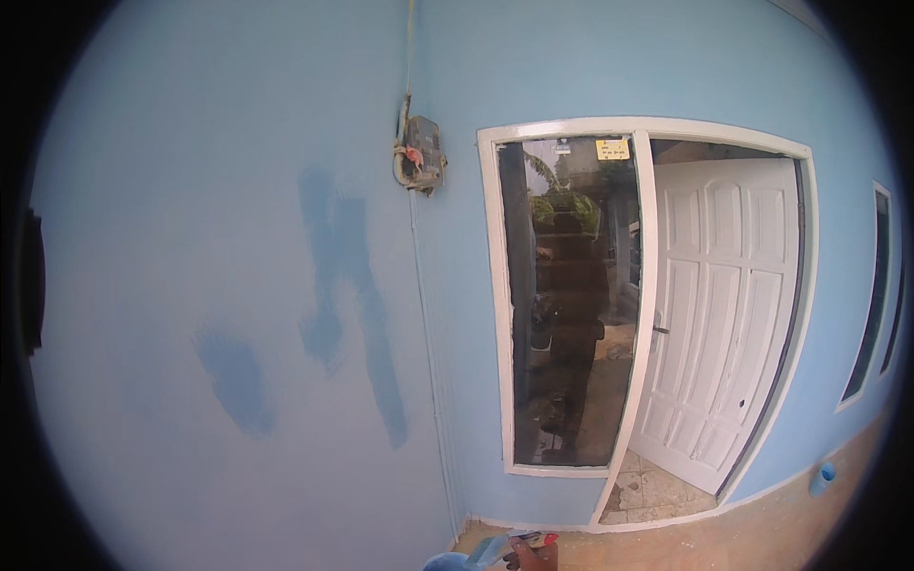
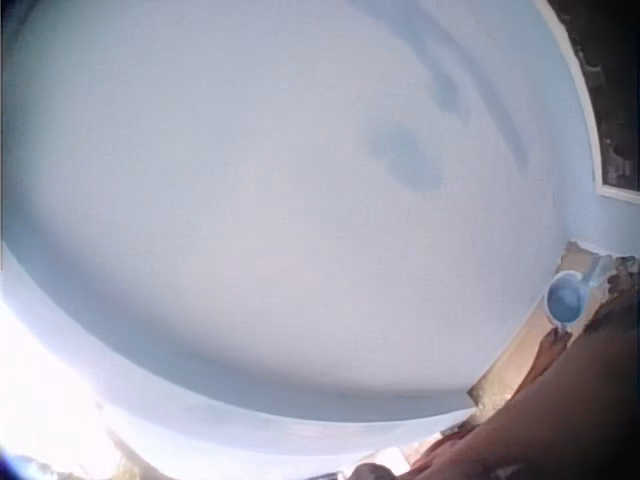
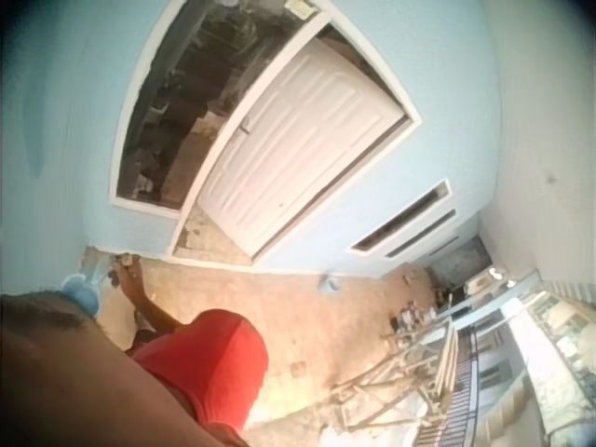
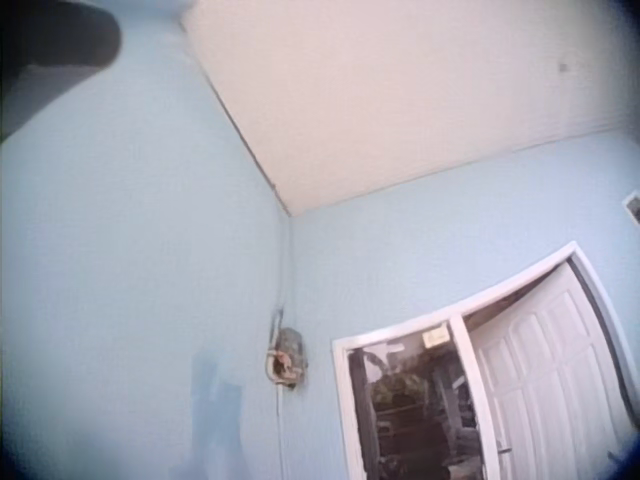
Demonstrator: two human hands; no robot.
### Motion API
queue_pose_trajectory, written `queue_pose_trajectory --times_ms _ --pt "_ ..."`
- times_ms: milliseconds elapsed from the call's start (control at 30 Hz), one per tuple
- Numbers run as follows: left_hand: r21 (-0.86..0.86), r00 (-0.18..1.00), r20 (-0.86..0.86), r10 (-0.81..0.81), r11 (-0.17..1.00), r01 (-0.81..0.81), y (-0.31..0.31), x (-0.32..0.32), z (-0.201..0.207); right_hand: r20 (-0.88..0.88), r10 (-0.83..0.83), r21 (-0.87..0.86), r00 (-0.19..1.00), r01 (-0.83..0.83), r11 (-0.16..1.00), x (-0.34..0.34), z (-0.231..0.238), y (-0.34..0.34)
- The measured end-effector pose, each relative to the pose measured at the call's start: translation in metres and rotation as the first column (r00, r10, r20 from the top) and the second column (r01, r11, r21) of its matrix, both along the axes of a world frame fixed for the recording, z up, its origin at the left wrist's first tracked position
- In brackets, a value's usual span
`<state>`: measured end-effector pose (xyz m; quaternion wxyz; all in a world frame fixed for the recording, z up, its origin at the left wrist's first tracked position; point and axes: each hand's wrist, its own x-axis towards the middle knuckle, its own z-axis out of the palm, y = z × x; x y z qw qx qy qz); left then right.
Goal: The person paints the exterior walls of a building using a paintbrush and a small bucket of light blue paint. They walk along a tiled corridor, dip the brush into the bucket, and apply paint to the walls around windows and door frames.
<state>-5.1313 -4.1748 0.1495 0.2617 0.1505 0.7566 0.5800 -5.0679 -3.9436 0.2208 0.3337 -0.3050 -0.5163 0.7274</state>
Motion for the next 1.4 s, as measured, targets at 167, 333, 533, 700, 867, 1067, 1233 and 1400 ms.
queue_pose_trajectory --times_ms 167,333,533,700,867,1067,1233,1400 --pt "0.03 0.99 0.015 -0.141 0.99 0.141 0.05 -0.036 0.041 0.017 -0.075 -0.004 0.997 0.075 0.997 0.011 0.009 0.024" --pt "0.041 0.951 0.013 -0.31 0.95 0.309 0.113 -0.069 0.063 -0.04 -0.18 0.017 0.983 0.181 0.983 0.009 0.045 0.05" --pt "0.031 0.851 0.018 -0.526 0.851 0.525 0.202 -0.089 0.079 -0.154 -0.328 0.053 0.932 0.339 0.939 0.002 0.049 0.108" --pt "0.023 0.742 0.037 -0.67 0.743 0.669 0.272 -0.094 0.085 -0.11 -0.418 0.099 0.902 0.429 0.898 0.008 0.071 0.153" --pt "0.02 0.641 0.083 -0.763 0.645 0.764 0.314 -0.092 0.093 -0.04 -0.431 0.113 0.902 0.432 0.895 0.039 0.074 0.19" --pt "0.009 0.537 0.178 -0.824 0.548 0.837 0.315 -0.1 0.061 0.053 -0.593 0.065 0.804 0.59 0.805 0.079 0.064 0.189" --pt "0.081 0.43 0.146 -0.891 0.444 0.892 0.302 -0.085 0.106 0.028 -0.804 -0.008 0.594 0.804 0.595 0.102 0.071 0.146" --pt "-0.003 0.41 0.131 -0.903 0.413 0.911 0.305 -0.086 0.066 0.044 -0.879 -0.103 0.475 0.877 0.469 0.1 0.06 0.1"
